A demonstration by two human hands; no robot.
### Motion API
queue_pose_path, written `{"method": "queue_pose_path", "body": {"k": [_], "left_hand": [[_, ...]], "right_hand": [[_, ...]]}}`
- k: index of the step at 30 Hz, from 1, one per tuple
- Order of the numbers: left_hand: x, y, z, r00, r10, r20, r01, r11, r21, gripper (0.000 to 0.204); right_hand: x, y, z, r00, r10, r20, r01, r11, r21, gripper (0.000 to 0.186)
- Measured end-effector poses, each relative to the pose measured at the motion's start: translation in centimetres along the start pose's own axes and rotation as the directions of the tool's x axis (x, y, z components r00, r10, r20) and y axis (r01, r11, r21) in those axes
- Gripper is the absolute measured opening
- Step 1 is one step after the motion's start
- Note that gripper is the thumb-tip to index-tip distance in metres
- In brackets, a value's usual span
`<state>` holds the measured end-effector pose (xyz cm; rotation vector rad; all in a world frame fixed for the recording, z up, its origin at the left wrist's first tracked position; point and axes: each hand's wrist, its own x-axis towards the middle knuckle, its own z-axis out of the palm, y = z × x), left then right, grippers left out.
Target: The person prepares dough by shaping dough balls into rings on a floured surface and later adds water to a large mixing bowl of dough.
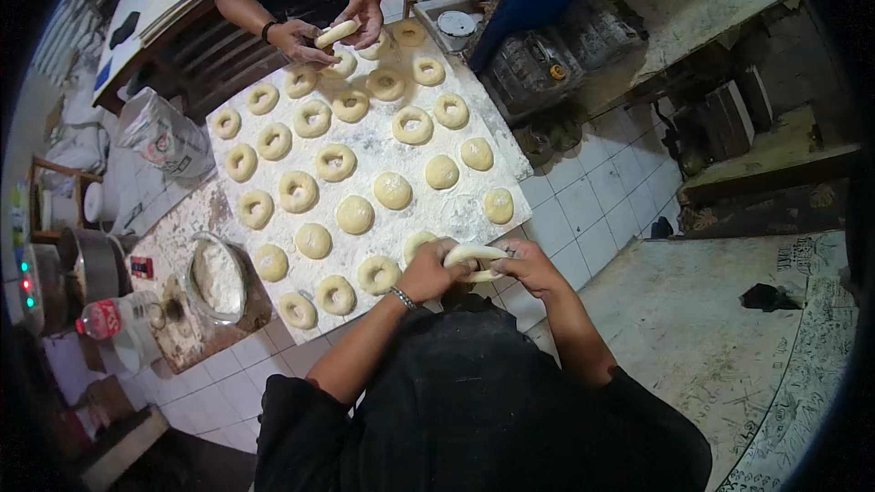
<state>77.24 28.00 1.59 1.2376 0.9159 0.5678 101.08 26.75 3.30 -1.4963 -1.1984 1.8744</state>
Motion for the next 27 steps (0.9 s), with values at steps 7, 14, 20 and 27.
{"method": "queue_pose_path", "body": {"k": [7,14,20,27], "left_hand": [[3.6,-0.7,0.6,0.872,0.24,-0.426,-0.108,0.944,0.311,0.035],[2.9,1.6,1.8,0.924,0.198,-0.326,0.067,0.758,0.649,0.04],[6.7,-1.5,5.3,0.938,0.102,-0.331,0.235,0.514,0.825,0.028],[8.8,1.6,6.8,0.739,0.297,-0.605,0.36,0.584,0.727,0.047]], "right_hand": [[4.7,0.5,-1.0,0.949,-0.176,-0.261,0.186,0.983,0.011,0.034],[6.2,1.8,-9.5,0.862,-0.287,-0.418,0.143,0.929,-0.342,0.043],[9.7,0.3,-9.8,0.902,-0.429,0.05,0.286,0.505,-0.814,0.05],[10.4,1.5,-14.5,0.925,-0.362,0.113,0.376,0.835,-0.401,0.035]]}}
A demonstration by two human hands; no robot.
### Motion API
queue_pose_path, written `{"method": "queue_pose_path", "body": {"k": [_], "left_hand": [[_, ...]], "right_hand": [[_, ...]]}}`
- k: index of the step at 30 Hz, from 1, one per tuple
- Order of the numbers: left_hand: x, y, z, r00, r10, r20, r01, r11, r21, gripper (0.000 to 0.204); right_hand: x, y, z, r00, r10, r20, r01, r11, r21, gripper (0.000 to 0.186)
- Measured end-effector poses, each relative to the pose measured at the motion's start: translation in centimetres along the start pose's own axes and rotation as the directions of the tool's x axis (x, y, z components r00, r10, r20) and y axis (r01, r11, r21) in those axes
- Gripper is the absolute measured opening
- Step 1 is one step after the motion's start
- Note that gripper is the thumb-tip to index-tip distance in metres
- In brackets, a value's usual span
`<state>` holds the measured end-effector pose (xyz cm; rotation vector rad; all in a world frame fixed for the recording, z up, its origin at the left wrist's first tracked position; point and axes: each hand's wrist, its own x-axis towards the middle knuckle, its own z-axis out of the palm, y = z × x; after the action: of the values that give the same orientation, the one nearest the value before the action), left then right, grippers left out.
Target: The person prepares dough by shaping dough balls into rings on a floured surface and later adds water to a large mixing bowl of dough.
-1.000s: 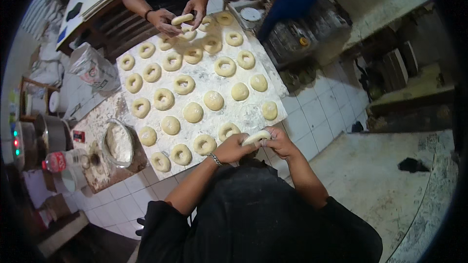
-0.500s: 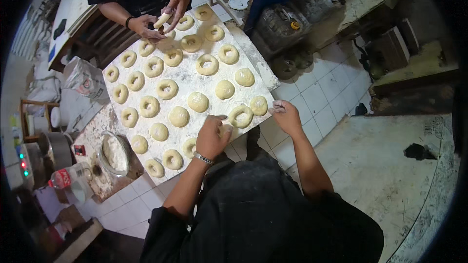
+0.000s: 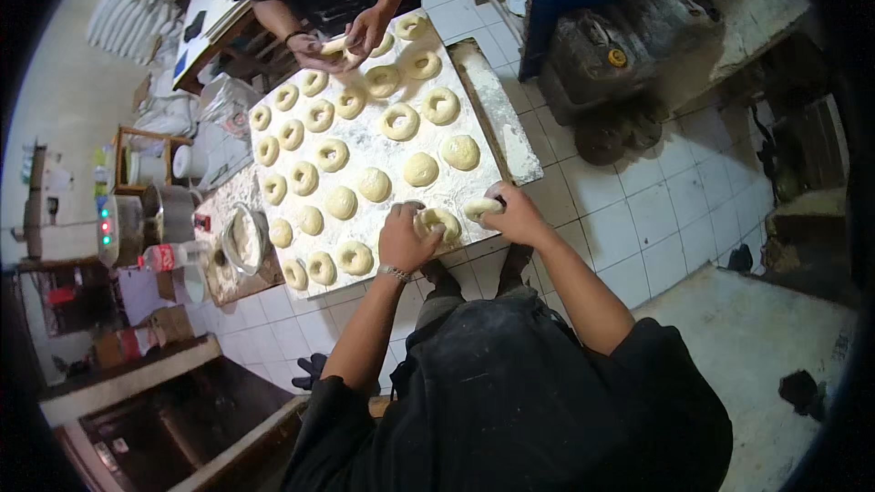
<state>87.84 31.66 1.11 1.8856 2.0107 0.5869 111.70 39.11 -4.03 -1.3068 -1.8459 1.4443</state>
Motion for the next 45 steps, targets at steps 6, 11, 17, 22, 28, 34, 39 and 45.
{"method": "queue_pose_path", "body": {"k": [6,11,17,22,28,34,39,45], "left_hand": [[0.1,-0.4,1.7,0.964,-0.244,0.108,0.244,0.97,0.013,0.055],[1.2,4.6,-1.8,0.955,-0.179,0.235,0.294,0.634,-0.716,0.063],[0.9,1.7,-3.8,0.933,-0.056,0.355,0.355,0.3,-0.885,0.02],[-2.0,-4.5,-5.1,0.869,0.028,0.494,0.363,0.642,-0.676,0.018],[-5.3,-6.3,-5.4,0.99,-0.043,0.136,0.131,0.643,-0.755,0.029],[-5.0,-7.0,-6.7,0.982,0.098,-0.164,-0.18,0.761,-0.623,0.025],[-3.1,-6.6,-5.1,0.933,0.066,0.353,0.358,-0.093,-0.929,0.021],[2.1,-5.8,-8.4,0.614,0.455,0.645,0.763,-0.132,-0.633,0.061]], "right_hand": [[-0.8,-3.3,-2.0,0.985,0.17,-0.03,-0.127,0.834,0.537,0.032],[-1.2,-7.0,-2.2,0.993,0.107,0.044,-0.116,0.902,0.415,0.035],[-1.3,-10.0,1.8,0.999,0.008,0.034,-0.024,0.861,0.507,0.041],[-2.1,-11.1,6.9,0.964,0.014,0.266,-0.046,0.993,0.112,0.037],[-3.0,-11.6,12.6,0.997,0.076,0.029,-0.079,0.989,0.128,0.025],[-3.4,-15.9,14.0,0.998,-0.009,-0.061,0.006,0.999,-0.046,0.019],[-3.7,-17.9,13.3,0.951,-0.045,-0.306,0.034,0.999,-0.041,0.02],[-4.5,-17.6,10.3,0.949,-0.201,-0.243,0.128,0.95,-0.286,0.022]]}}
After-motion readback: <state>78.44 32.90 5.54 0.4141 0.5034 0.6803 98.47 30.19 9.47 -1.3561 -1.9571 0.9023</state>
